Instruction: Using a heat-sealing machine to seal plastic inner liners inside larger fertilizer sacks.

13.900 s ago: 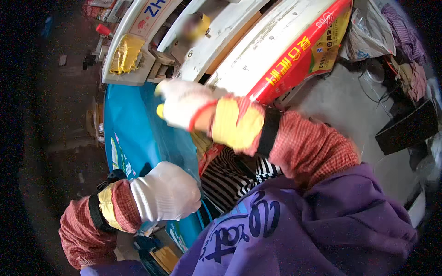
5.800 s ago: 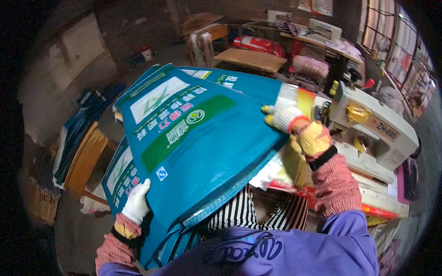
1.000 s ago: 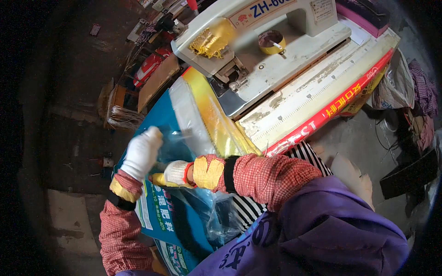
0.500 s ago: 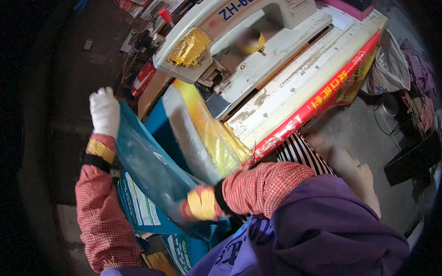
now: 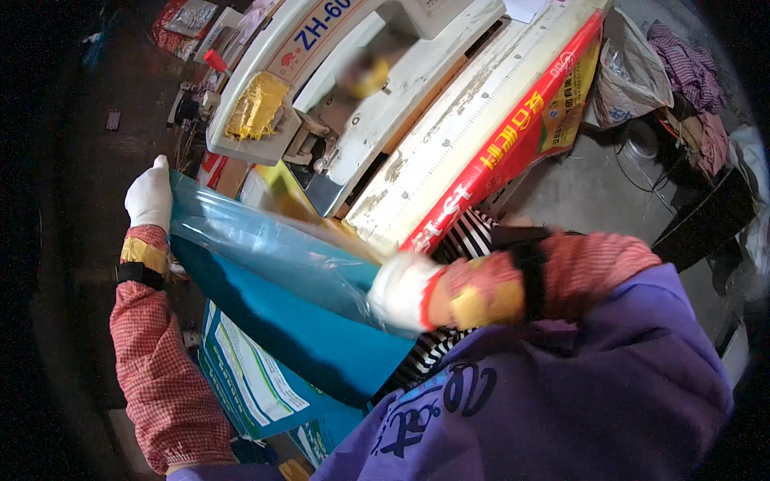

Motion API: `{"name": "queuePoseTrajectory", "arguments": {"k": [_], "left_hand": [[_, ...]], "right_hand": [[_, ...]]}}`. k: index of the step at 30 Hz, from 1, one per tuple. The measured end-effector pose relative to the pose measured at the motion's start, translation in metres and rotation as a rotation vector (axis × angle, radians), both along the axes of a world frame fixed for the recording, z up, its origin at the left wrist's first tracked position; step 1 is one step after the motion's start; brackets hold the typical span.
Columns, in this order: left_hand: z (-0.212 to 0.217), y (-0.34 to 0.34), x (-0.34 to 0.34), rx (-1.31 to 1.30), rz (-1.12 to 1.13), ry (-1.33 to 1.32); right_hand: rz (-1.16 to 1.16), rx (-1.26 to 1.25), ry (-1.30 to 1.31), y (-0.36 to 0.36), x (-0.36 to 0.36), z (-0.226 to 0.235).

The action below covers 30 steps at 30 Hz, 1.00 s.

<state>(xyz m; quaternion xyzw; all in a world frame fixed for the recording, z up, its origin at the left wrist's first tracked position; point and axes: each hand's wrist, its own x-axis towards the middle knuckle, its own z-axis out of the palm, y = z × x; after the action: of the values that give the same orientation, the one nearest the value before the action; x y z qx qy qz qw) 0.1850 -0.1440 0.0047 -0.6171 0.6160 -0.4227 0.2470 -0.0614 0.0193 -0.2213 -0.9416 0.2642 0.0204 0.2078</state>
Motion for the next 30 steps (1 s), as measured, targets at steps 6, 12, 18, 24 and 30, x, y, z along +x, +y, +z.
{"name": "queuePoseTrajectory", "arguments": {"k": [6,12,18,24,30], "left_hand": [[-0.004,-0.002,-0.018,0.003,0.0,-0.01],[-0.009,-0.002,-0.023,0.017,0.001,-0.012],[-0.013,-0.004,-0.024,0.047,-0.018,0.007],[-0.012,-0.011,-0.017,0.117,-0.06,0.236],[-0.003,-0.077,0.063,0.192,0.13,0.482]], "right_hand": [[-0.45,-0.045,-0.038,-0.036,-0.058,0.025],[-0.533,0.391,-0.524,-0.062,-0.012,0.02],[-0.544,1.435,-0.991,-0.045,0.013,0.019],[-0.41,1.323,-0.529,-0.051,0.026,0.0],[-0.255,0.381,-0.628,-0.033,0.053,0.033]]}}
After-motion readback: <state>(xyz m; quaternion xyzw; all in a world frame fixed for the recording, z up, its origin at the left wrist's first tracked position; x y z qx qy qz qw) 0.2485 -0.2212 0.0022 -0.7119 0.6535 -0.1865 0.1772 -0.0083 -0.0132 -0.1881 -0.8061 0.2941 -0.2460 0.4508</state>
